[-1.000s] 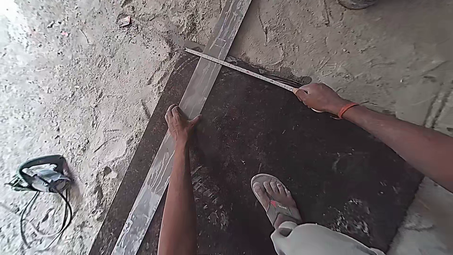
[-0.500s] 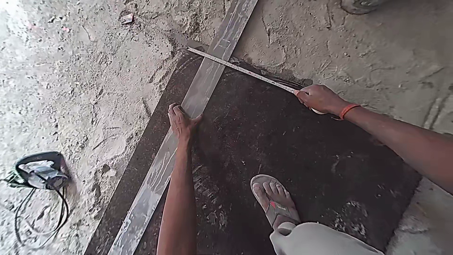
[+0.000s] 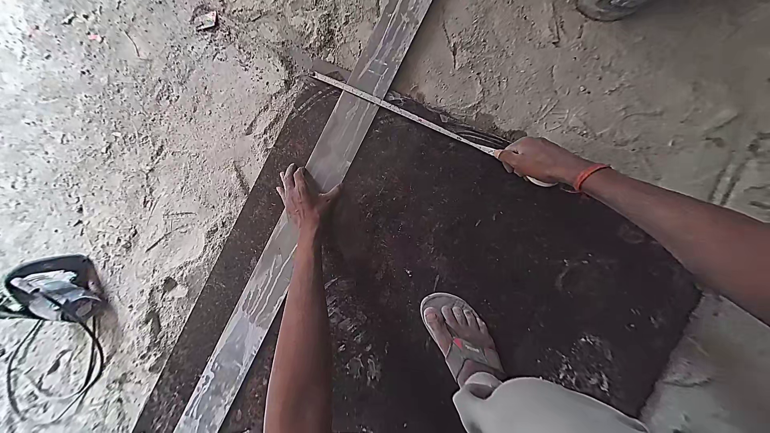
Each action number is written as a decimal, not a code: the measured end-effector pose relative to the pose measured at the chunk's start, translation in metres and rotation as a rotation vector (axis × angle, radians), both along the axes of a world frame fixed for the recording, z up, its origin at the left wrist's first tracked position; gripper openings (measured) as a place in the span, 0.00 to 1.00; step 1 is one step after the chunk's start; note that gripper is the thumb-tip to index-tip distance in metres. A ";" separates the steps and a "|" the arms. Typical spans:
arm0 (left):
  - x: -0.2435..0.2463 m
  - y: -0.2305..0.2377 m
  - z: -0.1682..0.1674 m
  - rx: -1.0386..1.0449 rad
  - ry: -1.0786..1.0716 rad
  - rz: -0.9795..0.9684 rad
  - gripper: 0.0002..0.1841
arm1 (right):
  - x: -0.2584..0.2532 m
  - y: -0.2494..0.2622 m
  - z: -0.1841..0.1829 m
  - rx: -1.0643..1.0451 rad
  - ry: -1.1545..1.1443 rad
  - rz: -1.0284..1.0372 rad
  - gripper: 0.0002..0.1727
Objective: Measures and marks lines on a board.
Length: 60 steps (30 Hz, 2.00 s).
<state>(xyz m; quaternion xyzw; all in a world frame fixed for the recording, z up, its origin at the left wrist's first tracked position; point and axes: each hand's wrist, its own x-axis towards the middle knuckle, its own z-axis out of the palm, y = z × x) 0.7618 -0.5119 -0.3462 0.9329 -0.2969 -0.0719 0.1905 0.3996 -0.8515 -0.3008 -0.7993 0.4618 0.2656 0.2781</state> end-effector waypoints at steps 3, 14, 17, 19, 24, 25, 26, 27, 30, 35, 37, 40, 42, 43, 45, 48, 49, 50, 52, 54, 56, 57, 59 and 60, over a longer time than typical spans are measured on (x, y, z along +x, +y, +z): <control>-0.001 -0.004 0.003 0.005 0.006 0.012 0.49 | 0.002 -0.001 0.003 0.023 -0.003 -0.001 0.35; 0.001 -0.006 0.003 0.020 -0.024 -0.009 0.47 | 0.004 -0.003 0.007 0.082 -0.010 -0.043 0.36; 0.002 -0.005 0.004 0.022 -0.018 -0.008 0.47 | 0.005 -0.004 0.007 0.073 -0.013 -0.020 0.35; 0.002 -0.005 0.005 0.026 -0.011 -0.004 0.48 | 0.005 -0.003 0.007 0.079 -0.019 -0.023 0.35; 0.000 -0.005 0.007 0.017 0.006 -0.002 0.48 | 0.007 -0.001 0.011 0.073 -0.006 -0.029 0.35; 0.001 -0.005 0.007 0.003 0.004 -0.010 0.48 | 0.008 -0.001 0.012 0.072 -0.004 -0.030 0.35; 0.000 -0.004 0.007 -0.010 0.005 -0.020 0.48 | 0.008 0.000 0.012 0.075 -0.002 -0.035 0.35; -0.001 -0.004 0.007 -0.013 0.000 -0.026 0.47 | 0.007 0.000 0.012 0.074 -0.001 -0.035 0.36; -0.002 -0.003 0.009 -0.003 -0.012 -0.030 0.44 | 0.003 -0.001 0.008 0.079 -0.020 -0.040 0.36; -0.003 -0.006 0.014 0.008 0.014 -0.005 0.44 | 0.005 0.000 0.010 0.076 -0.011 -0.044 0.36; -0.002 -0.007 0.015 0.010 0.022 -0.001 0.43 | 0.005 0.000 0.010 0.077 0.002 -0.054 0.36; -0.001 -0.007 0.015 0.008 0.021 -0.004 0.43 | 0.008 0.000 0.012 0.094 0.006 -0.064 0.36; -0.002 -0.006 0.014 0.003 0.026 -0.003 0.43 | 0.008 0.000 0.013 0.101 0.006 -0.077 0.36; -0.002 -0.007 0.015 0.003 0.033 0.003 0.44 | 0.009 0.000 0.014 0.106 0.008 -0.083 0.36; -0.003 -0.006 0.017 0.011 0.048 0.007 0.44 | 0.010 -0.001 0.014 0.117 0.016 -0.077 0.36; -0.004 -0.005 0.017 0.003 0.039 0.000 0.45 | 0.009 -0.002 0.013 0.113 0.009 -0.060 0.36; -0.004 -0.004 0.016 0.002 0.038 -0.005 0.45 | 0.007 -0.003 0.011 0.107 0.005 -0.050 0.37; -0.003 -0.003 0.015 0.005 0.041 -0.007 0.46 | 0.007 -0.004 0.009 0.101 0.006 -0.044 0.37; 0.001 -0.005 0.014 0.053 0.047 -0.020 0.47 | 0.005 -0.004 0.006 0.091 0.005 -0.061 0.37; 0.007 -0.011 0.019 0.190 0.054 -0.088 0.48 | -0.003 -0.003 0.003 0.085 -0.044 -0.071 0.36; 0.016 -0.012 0.034 0.355 0.064 -0.251 0.50 | -0.015 0.005 0.000 0.103 -0.205 -0.042 0.33; 0.017 -0.003 0.046 0.410 0.068 -0.354 0.50 | -0.010 0.020 0.007 0.163 -0.283 -0.033 0.30; 0.007 0.026 0.083 0.412 0.088 -0.567 0.37 | 0.016 0.067 0.029 0.261 -0.373 -0.031 0.29; -0.005 0.047 0.103 0.344 0.156 -0.659 0.28 | 0.029 0.102 0.039 0.309 -0.412 -0.032 0.29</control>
